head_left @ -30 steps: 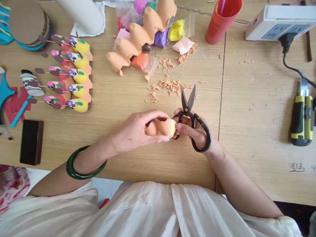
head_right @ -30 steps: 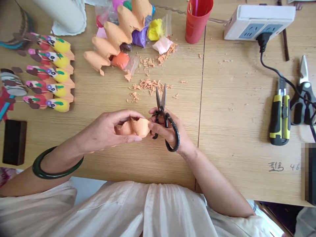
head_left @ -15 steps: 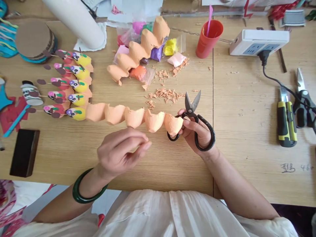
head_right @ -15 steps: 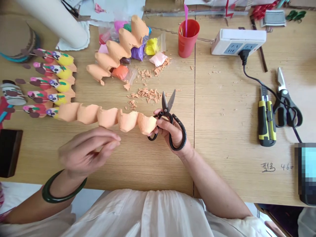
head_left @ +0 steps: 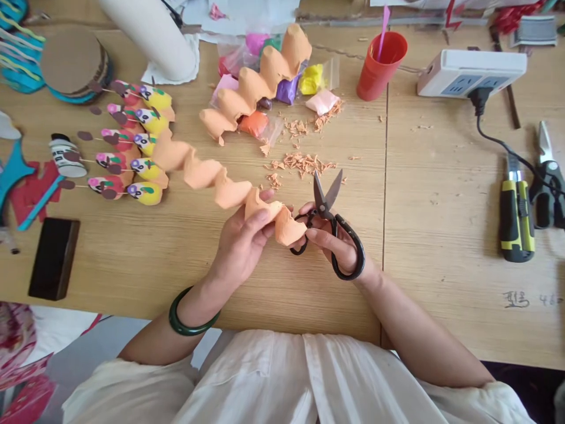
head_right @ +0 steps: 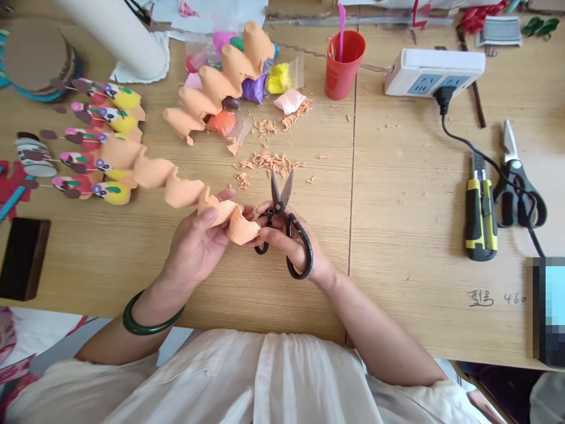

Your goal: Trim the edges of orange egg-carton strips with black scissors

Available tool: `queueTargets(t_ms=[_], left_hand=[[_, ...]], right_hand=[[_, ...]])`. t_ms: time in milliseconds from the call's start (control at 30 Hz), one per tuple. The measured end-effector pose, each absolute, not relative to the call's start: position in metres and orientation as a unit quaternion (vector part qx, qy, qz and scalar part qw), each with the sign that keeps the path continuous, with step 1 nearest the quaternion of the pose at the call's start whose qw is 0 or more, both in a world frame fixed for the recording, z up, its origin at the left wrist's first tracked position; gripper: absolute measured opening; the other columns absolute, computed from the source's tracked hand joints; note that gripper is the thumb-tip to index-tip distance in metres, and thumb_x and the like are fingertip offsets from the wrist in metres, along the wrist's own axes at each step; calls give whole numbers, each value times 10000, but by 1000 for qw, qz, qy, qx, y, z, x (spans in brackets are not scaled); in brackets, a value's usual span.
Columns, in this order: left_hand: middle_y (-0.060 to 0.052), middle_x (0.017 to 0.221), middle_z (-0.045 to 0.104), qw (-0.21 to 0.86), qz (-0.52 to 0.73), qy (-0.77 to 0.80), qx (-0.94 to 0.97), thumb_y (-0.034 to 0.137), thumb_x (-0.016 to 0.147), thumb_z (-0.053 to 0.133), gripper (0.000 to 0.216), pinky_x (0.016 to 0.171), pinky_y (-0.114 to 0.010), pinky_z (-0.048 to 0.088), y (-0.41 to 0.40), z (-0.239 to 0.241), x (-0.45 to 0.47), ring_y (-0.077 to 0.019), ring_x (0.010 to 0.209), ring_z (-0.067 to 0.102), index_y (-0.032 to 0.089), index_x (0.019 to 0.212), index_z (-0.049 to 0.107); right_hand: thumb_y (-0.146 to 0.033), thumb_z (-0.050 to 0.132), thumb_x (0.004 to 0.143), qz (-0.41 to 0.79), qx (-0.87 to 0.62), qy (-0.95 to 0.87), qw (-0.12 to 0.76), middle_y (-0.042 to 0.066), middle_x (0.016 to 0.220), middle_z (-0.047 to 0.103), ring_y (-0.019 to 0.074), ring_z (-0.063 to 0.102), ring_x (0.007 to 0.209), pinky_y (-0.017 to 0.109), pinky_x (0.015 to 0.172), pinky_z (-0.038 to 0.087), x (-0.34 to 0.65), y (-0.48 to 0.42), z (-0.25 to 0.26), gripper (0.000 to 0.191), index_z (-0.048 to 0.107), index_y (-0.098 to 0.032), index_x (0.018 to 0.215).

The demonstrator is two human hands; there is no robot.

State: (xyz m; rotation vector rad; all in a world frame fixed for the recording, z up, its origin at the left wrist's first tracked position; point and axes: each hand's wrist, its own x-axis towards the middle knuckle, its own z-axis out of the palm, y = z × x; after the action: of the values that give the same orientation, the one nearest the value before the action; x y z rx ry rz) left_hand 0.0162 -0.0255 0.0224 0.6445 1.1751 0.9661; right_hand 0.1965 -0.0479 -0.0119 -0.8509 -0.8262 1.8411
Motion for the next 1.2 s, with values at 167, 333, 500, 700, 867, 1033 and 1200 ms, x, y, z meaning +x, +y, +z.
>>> queueTargets(t_ms=[167, 333, 500, 700, 867, 1033, 1200], left_hand=[[-20, 931, 693, 591, 472, 573, 315, 483, 716, 843, 480, 700, -291, 562, -20, 18, 18, -196, 860, 686, 231, 1090, 678], [-29, 882, 678, 536, 503, 592, 332, 533, 757, 778, 420, 691, -301, 538, -18, 13, 18, -201, 826, 655, 240, 1049, 710], [-12, 807, 662, 544, 505, 594, 311, 571, 746, 772, 434, 669, -306, 513, -14, 11, 16, -204, 795, 650, 252, 1034, 719], [-27, 834, 663, 548, 519, 587, 292, 549, 767, 752, 406, 673, -292, 516, -13, 6, 13, -175, 760, 631, 228, 1014, 721], [-52, 924, 682, 542, 496, 599, 319, 607, 800, 718, 453, 707, -310, 534, -14, 2, 12, -219, 878, 675, 239, 1065, 712], [-49, 879, 669, 550, 491, 596, 318, 609, 796, 715, 460, 712, -316, 541, -13, 2, 11, -221, 856, 675, 236, 1065, 709], [-42, 834, 660, 552, 496, 595, 309, 578, 797, 712, 434, 704, -309, 536, -13, 4, 12, -208, 820, 665, 227, 1050, 719]], right_hand=[[-522, 738, 907, 702, -396, -387, 448, 8, 920, 653, 128, 629, 730, 295, 723, 548, 202, -48, -3, 457, 551, -214, 1189], [-618, 634, 957, 709, -418, -428, 374, -48, 696, 497, 96, 452, 569, 253, 520, 420, 209, -48, 10, 438, 612, -193, 1059], [-677, 627, 934, 699, -416, -500, 297, -35, 704, 504, 93, 468, 605, 252, 558, 393, 205, -51, 22, 497, 621, -180, 959], [-696, 632, 918, 690, -420, -517, 283, -28, 727, 508, 94, 450, 607, 254, 566, 377, 201, -54, 26, 532, 639, -171, 1002], [-738, 627, 893, 684, -429, -521, 275, -31, 699, 479, 101, 412, 610, 252, 552, 356, 199, -55, 26, 577, 650, -171, 1001], [-758, 621, 883, 687, -427, -522, 271, -26, 701, 485, 111, 437, 627, 254, 564, 372, 199, -55, 26, 596, 647, -176, 1007], [-757, 625, 881, 692, -417, -520, 277, -25, 714, 491, 107, 439, 628, 251, 568, 373, 199, -54, 26, 604, 637, -167, 1010]])
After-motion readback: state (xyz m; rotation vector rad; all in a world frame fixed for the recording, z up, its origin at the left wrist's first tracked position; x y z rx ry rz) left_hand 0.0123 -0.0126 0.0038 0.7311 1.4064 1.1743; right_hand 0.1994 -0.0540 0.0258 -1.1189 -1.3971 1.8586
